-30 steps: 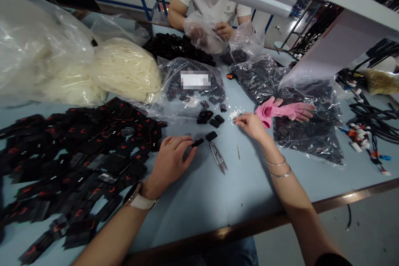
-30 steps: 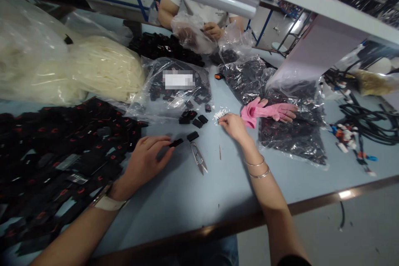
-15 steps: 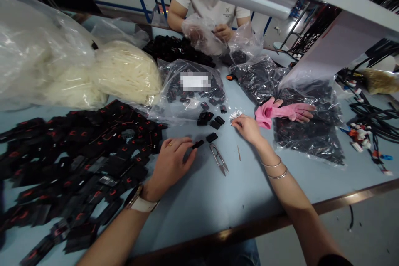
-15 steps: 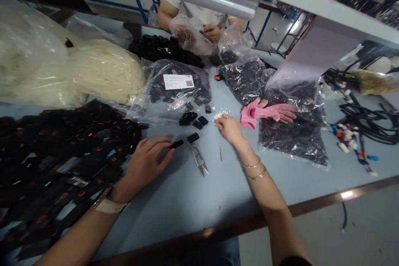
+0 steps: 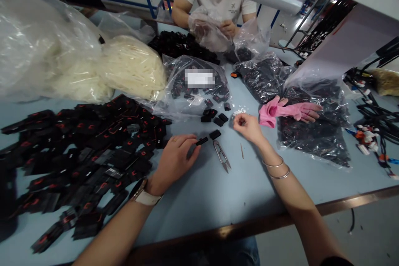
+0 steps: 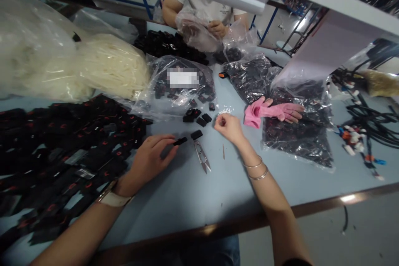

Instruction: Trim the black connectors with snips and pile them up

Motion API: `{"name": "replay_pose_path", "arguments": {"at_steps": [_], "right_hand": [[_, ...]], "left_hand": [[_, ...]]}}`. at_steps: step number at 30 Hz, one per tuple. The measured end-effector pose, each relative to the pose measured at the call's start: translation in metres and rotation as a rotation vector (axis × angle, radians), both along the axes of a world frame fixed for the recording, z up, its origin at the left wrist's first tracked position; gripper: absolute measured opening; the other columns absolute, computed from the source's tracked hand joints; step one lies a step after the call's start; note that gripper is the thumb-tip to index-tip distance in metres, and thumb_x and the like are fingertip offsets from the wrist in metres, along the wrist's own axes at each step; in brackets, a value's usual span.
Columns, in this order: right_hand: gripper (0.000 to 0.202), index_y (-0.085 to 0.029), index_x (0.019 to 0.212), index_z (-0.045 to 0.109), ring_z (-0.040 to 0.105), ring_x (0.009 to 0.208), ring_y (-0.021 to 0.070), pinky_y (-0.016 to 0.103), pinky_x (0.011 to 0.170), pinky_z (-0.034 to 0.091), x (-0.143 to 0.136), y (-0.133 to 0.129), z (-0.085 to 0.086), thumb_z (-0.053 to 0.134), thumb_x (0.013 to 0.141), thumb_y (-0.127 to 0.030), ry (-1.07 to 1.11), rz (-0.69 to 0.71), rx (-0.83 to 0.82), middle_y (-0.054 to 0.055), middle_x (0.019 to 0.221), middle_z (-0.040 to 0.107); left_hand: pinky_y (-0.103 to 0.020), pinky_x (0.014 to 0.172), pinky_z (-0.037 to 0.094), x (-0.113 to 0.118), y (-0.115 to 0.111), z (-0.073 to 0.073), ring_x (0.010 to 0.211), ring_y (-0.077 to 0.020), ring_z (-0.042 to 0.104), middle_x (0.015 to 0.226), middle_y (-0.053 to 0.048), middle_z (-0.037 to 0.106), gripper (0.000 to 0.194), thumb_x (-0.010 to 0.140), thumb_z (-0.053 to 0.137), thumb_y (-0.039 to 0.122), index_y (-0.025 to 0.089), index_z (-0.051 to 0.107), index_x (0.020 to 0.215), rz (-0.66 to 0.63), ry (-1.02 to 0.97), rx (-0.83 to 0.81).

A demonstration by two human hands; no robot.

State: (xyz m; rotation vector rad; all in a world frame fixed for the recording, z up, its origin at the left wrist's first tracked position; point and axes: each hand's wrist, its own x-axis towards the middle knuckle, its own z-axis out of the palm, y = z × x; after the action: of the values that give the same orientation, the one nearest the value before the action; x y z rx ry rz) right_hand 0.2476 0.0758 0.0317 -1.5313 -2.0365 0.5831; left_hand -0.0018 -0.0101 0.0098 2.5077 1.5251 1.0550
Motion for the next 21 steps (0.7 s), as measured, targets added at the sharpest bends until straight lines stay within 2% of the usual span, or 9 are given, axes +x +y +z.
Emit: {"name": "replay_pose_path", "arguments": {"at_steps": [3,6,9,13,16,21], "right_hand": [[0.005,-0.016,0.070,0.060,0.052,0.055,0.0092,0.020,0.053,0.041,-0.015,-0.012,0.003,0.057,0.067,-0.020,0.314,0.030,-0.111,-0.002,0.061,0.059],[0.008,-0.016,0.072,0.063,0.050,0.052,0.0078,0.019,0.050,0.042,-0.034,-0.029,0.004,0.060,0.067,-0.022,0.417,0.133,-0.207,-0.003,0.059,0.058],[0.010,-0.017,0.077,0.067,0.053,0.055,0.0078,0.020,0.053,0.045,-0.048,-0.042,0.003,0.059,0.072,-0.021,0.399,0.263,-0.203,0.000,0.068,0.063],[0.016,-0.018,0.087,0.070,0.056,0.063,0.0087,0.021,0.059,0.048,-0.054,-0.048,0.002,0.055,0.083,-0.021,0.297,0.382,-0.059,0.004,0.084,0.066],[0.018,-0.019,0.090,0.071,0.059,0.070,0.0101,0.023,0.064,0.049,-0.055,-0.049,0.000,0.053,0.086,-0.020,0.223,0.424,0.015,0.005,0.089,0.067],[0.016,-0.019,0.089,0.070,0.055,0.061,0.0081,0.022,0.061,0.048,-0.057,-0.052,-0.004,0.055,0.084,-0.016,0.194,0.407,-0.009,0.002,0.084,0.066]], "left_hand": [[-0.036,0.077,0.051,0.001,-0.001,-0.003,0.086,-0.0212,0.065,0.093,-0.007,0.069,0.016,0.089,0.049,0.031,0.019,0.060,0.091,-0.017,-0.038,-0.045],[-0.034,0.073,0.052,0.001,-0.001,-0.005,0.081,-0.0203,0.065,0.088,-0.006,0.069,0.016,0.090,0.048,0.031,0.019,0.059,0.091,-0.021,-0.058,-0.098],[-0.032,0.069,0.051,0.001,-0.002,-0.006,0.075,-0.0193,0.064,0.083,-0.004,0.069,0.016,0.089,0.048,0.031,0.020,0.059,0.090,-0.019,-0.045,-0.141],[-0.031,0.067,0.050,0.001,-0.002,-0.003,0.075,-0.0194,0.064,0.082,-0.005,0.068,0.017,0.090,0.048,0.030,0.018,0.060,0.091,-0.028,-0.016,-0.162],[-0.031,0.068,0.050,0.002,-0.002,-0.002,0.075,-0.0198,0.064,0.083,-0.006,0.068,0.017,0.090,0.047,0.029,0.017,0.060,0.090,-0.026,-0.005,-0.133],[-0.033,0.068,0.051,0.002,-0.001,-0.003,0.075,-0.0208,0.064,0.082,-0.006,0.068,0.016,0.088,0.049,0.028,0.017,0.060,0.090,-0.031,-0.004,-0.128]]}}
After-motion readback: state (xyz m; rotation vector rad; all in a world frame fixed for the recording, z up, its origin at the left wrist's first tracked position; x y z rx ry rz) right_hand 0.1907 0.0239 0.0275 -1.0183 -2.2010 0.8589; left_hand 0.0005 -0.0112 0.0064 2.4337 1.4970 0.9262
